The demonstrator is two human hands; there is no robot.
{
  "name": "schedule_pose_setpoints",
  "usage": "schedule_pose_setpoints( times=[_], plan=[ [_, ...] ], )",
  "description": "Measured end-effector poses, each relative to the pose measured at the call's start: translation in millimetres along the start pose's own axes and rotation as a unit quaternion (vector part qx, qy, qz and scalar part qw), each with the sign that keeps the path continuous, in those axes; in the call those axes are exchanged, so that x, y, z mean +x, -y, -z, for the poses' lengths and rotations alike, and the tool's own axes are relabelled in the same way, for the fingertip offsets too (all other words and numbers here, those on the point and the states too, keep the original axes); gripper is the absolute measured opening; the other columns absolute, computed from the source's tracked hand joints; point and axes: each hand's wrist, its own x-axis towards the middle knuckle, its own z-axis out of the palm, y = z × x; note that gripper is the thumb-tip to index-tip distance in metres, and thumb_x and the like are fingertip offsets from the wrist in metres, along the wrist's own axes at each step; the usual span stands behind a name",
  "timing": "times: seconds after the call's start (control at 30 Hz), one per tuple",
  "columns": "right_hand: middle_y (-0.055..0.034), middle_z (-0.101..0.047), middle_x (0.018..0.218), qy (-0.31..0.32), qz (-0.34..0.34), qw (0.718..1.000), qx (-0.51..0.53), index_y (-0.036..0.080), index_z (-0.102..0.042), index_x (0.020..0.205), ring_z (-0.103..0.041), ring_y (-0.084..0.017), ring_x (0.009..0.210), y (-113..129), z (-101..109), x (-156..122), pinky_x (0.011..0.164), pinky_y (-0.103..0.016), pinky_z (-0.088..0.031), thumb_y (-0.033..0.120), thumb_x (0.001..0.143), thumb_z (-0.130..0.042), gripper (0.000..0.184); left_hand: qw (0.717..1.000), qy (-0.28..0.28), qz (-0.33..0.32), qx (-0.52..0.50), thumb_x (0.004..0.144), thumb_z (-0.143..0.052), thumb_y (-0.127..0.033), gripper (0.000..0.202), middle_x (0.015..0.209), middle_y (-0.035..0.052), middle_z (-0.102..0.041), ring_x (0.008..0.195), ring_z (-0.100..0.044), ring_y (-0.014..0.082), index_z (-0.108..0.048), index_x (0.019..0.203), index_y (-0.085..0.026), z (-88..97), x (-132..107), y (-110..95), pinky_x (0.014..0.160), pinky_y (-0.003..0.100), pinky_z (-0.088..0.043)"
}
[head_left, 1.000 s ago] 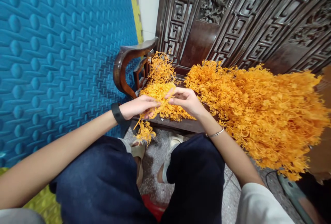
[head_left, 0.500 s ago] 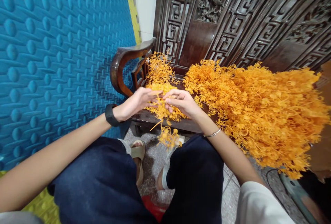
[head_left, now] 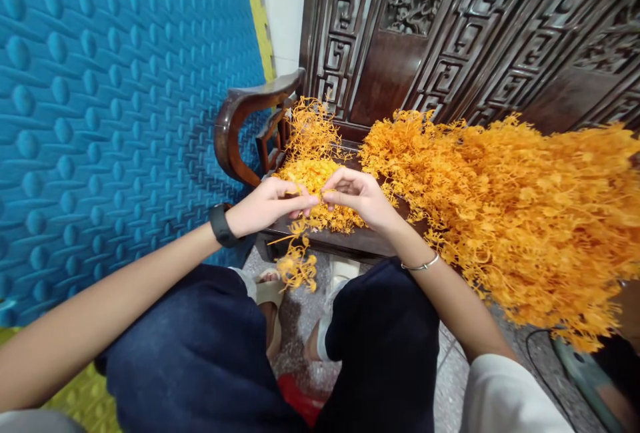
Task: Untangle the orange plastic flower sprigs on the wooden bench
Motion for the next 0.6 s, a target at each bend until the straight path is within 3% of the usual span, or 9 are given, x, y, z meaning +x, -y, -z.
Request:
schedule_pose_setpoints(
  times=[0.13,0.2,0.3,0.4,0.5,0.6],
  plan=[
    [0.0010,-0.060,0.063,-0.092,0.025,0.995,-0.030,0.018,-0.057,0.068,-0.054,-0.009,0.055,5,14,3,0.053,-0.025,-0.046,0.028,0.069,-0.072,0.018,0.998,-0.041,0.013,-0.037,0.080,-0.058,-0.034,0.032,0.050,-0.0027,-0.050,0.045,-0.041,0.0053,-0.057,0.056,-0.013,-4.1,1,-3,0.045,0.019,-0.031],
    [0.0016,-0.058,0.062,-0.201,0.058,0.977,-0.043,0.019,-0.056,0.066,-0.053,-0.009,0.055,2,41,6,0.053,-0.024,-0.044,0.026,0.069,-0.069,0.016,0.994,-0.093,0.014,-0.059,0.079,-0.059,-0.034,0.034,0.051,-0.0019,-0.051,0.047,-0.042,0.0057,-0.055,0.053,-0.013,-1.3,-1,-2,0.047,0.019,-0.034],
    [0.0017,-0.058,0.064,-0.364,0.084,0.926,-0.061,0.019,-0.056,0.067,-0.052,-0.009,0.057,-13,89,7,0.055,-0.024,-0.043,0.026,0.070,-0.066,0.012,0.981,-0.175,0.017,-0.085,0.079,-0.059,-0.032,0.031,0.053,-0.0007,-0.053,0.048,-0.043,0.0061,-0.058,0.053,-0.014,8.5,-5,3,0.049,0.020,-0.036],
    [-0.0009,-0.064,0.073,-0.357,0.018,0.927,-0.116,0.018,-0.065,0.071,-0.053,-0.012,0.063,-38,113,8,0.055,-0.024,-0.041,0.029,0.065,-0.068,0.013,0.978,-0.198,0.022,-0.069,0.078,-0.059,-0.030,0.028,0.057,0.0008,-0.057,0.050,-0.045,0.0074,-0.062,0.056,-0.015,17.1,-8,7,0.051,0.021,-0.038],
    [-0.0029,-0.068,0.079,-0.294,-0.028,0.943,-0.151,0.017,-0.069,0.074,-0.053,-0.013,0.067,-60,108,14,0.056,-0.025,-0.040,0.032,0.062,-0.069,0.019,0.983,-0.178,0.018,-0.030,0.076,-0.061,-0.033,0.026,0.063,0.0025,-0.062,0.059,-0.052,0.0101,-0.066,0.057,-0.016,19.9,-9,9,0.057,0.022,-0.042],
    [-0.0009,-0.064,0.067,-0.288,-0.036,0.944,-0.155,0.016,-0.069,0.075,-0.052,-0.012,0.061,-74,98,26,0.060,-0.027,-0.042,0.030,0.061,-0.069,0.019,0.989,-0.148,0.015,-0.012,0.075,-0.063,-0.036,0.025,0.069,0.0039,-0.066,0.066,-0.057,0.0121,-0.069,0.062,-0.016,19.5,-10,10,0.061,0.022,-0.044]
  ],
)
